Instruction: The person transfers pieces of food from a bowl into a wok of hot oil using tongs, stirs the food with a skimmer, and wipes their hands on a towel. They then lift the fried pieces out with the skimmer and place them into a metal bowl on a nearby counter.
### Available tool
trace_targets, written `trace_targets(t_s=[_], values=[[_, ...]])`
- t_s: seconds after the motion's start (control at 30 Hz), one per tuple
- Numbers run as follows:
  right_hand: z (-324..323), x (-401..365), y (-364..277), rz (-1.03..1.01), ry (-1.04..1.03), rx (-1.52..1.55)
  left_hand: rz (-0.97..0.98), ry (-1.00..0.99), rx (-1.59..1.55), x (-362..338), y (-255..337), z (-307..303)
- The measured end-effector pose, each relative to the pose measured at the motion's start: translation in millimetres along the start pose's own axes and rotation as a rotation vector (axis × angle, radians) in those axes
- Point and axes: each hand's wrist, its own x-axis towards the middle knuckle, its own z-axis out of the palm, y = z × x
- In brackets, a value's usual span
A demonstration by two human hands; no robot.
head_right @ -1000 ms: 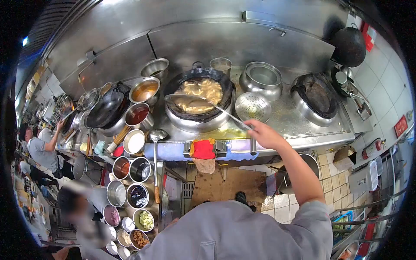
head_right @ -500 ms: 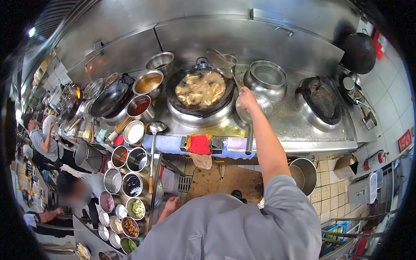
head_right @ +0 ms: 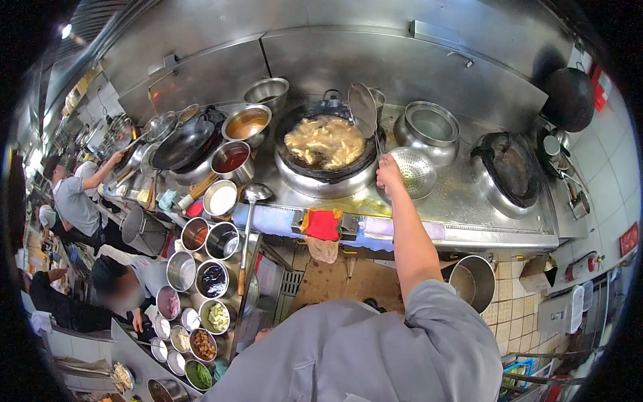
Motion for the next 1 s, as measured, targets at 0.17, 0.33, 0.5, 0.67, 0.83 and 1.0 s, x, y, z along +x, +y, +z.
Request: trace_targets(t_s=[0.17, 0.33, 0.5, 0.67, 0.83, 1.0], values=[[30.8, -3.9, 19.9, 0.294, -0.09, 0.294, -0.017, -0.197, -0.75, -1.1, 41.8, -1.9], [64.0, -1.7, 27.3, 0.414, -0.142, 0.349, 0.023, -0.004, -0.55, -12.4, 59.6, 11.5], [64.5, 11.7, 39.0, 0.548, -0.259, 0.482, -0.043, 0.014, -0.402, -21.1, 26.7, 5.8], [37.6, -16.7, 31.9, 0.464, -0.355, 0.425, -0.153, 0.029, -0.019, -81.4, 51.2, 1.1], [1.3, -50.3, 14.9, 0.374, -0.405, 0.3, -0.184, 0.016, 0.062, -93.2, 72.0, 3.1], [-26.3, -73.5, 4.0, 0.286, -0.412, 0.199, 0.047, -0.058, 0.205, -36.7, 38.4, -0.7]])
